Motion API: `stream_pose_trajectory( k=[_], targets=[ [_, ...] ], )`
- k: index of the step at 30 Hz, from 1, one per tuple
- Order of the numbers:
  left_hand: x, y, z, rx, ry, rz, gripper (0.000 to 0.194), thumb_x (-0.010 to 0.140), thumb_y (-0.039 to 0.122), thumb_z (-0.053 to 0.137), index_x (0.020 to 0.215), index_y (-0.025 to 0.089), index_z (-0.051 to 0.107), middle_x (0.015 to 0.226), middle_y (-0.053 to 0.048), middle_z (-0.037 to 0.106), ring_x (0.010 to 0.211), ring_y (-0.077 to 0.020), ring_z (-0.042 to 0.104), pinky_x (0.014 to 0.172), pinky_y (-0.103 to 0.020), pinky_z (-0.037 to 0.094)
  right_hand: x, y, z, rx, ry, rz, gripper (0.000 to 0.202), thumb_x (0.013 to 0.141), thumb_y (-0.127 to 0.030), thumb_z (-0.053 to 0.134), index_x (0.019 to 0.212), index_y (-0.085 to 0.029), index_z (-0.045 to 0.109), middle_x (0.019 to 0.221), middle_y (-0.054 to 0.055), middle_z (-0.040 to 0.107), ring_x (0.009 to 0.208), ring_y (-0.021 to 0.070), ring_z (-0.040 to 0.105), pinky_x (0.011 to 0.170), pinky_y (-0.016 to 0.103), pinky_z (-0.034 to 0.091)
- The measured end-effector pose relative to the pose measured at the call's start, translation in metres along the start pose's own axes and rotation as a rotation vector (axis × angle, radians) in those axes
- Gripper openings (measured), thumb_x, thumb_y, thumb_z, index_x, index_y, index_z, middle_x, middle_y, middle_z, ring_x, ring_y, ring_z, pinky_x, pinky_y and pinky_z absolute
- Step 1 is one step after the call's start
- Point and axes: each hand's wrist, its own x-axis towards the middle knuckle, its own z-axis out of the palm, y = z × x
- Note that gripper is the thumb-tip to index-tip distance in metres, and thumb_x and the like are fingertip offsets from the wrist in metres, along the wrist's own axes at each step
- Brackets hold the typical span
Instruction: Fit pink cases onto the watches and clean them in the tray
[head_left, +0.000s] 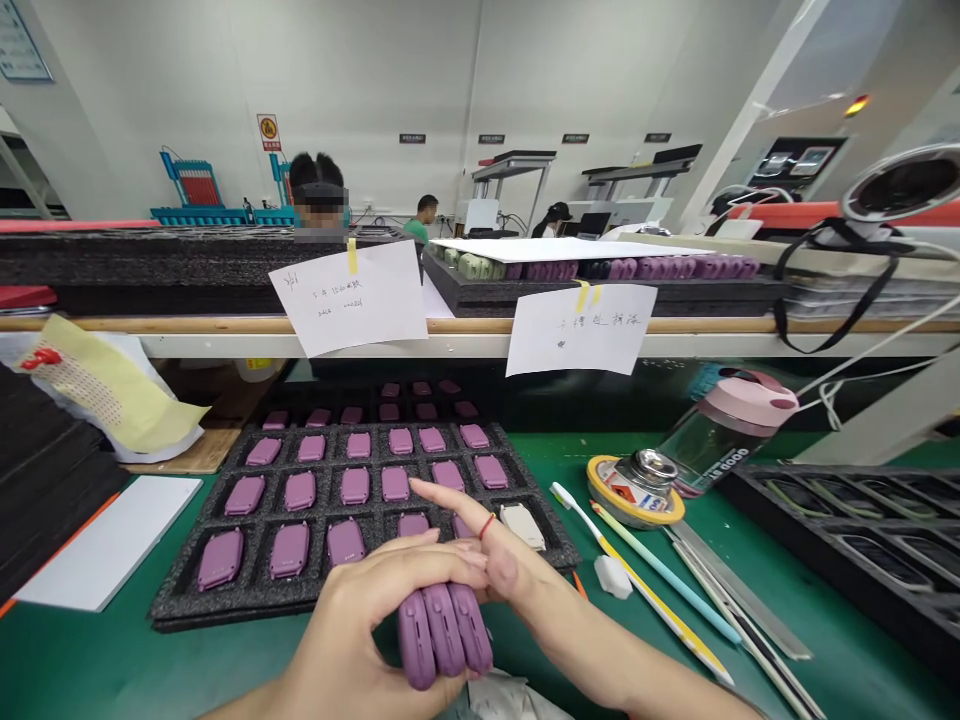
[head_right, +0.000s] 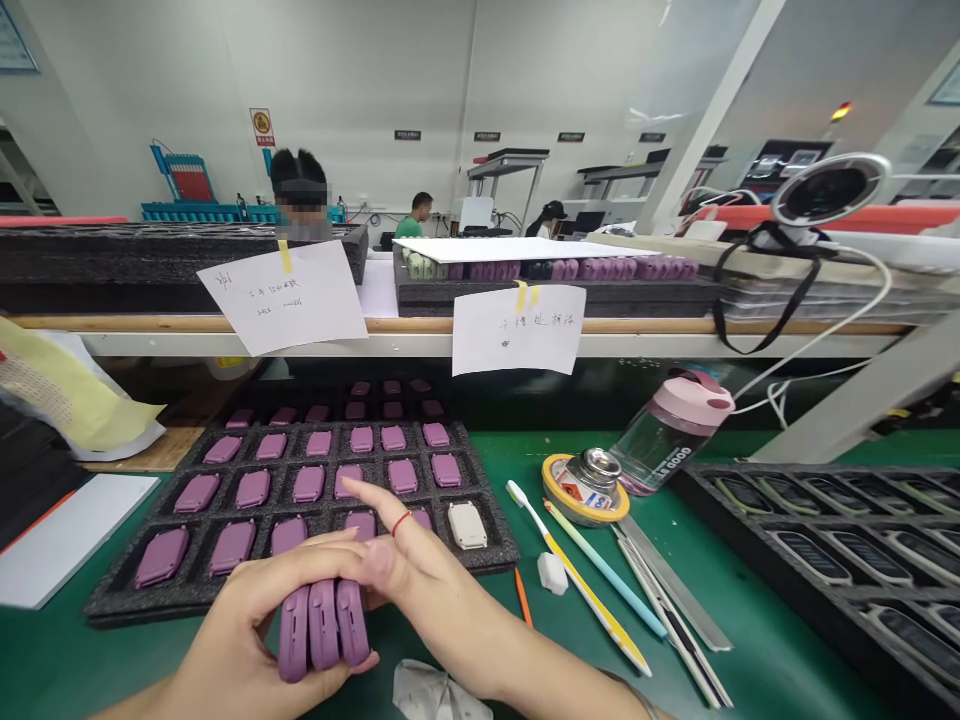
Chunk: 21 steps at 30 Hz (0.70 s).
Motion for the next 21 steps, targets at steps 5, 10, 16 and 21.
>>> stream_pose_trajectory(
  k=[5,10,16,21],
  targets=[
    [-0.002,-0.004,0.001,-0.119,-0.027,0.044,0.038,0.072,0.016,0.084,0.106,0.032,0.078,0.105,-0.001,0.080,0.104,-0.0237,0.073,0.103,-0.033,0.051,0.001,0.010,0.011,0.024,0.055,-0.037,0.118,0.055,-0.037,0.096,0.152,-0.026,0.029,0.128,0.011,0.064,0.121,0.0278,0.062,0.109,0.046,0.043],
    [-0.010,-0.014,0.003,-0.083,-0.017,-0.021,0.063,0.073,0.018,0.082,0.128,0.043,0.065,0.147,-0.004,0.053,0.135,-0.0321,0.052,0.110,-0.043,0.045,0.002,0.015,0.016,-0.121,0.122,-0.286,0.119,0.062,-0.015,0.090,0.157,-0.031,0.020,0.105,0.002,0.074,0.107,0.0224,0.071,0.103,0.039,0.051],
    [-0.008,-0.010,0.006,-0.583,-0.140,-0.431,0.145,0.054,0.033,0.097,0.157,0.040,-0.005,0.157,-0.017,0.037,0.134,-0.0381,0.052,0.105,-0.053,0.046,-0.001,0.010,0.009,-0.592,0.158,-0.597,0.118,0.073,-0.011,0.084,0.158,-0.039,0.008,0.128,0.001,0.069,0.119,0.0198,0.066,0.101,0.028,0.054],
    [0.001,0.007,0.007,-0.888,-0.050,-0.729,0.070,0.071,0.052,0.084,0.127,0.017,0.061,0.108,-0.014,0.073,0.100,-0.0278,0.071,0.088,-0.037,0.055,0.000,0.010,0.008,-0.878,0.111,-0.729,0.094,0.084,-0.015,0.074,0.157,-0.030,0.018,0.135,0.008,0.065,0.126,0.0211,0.061,0.113,0.035,0.045]
  ],
)
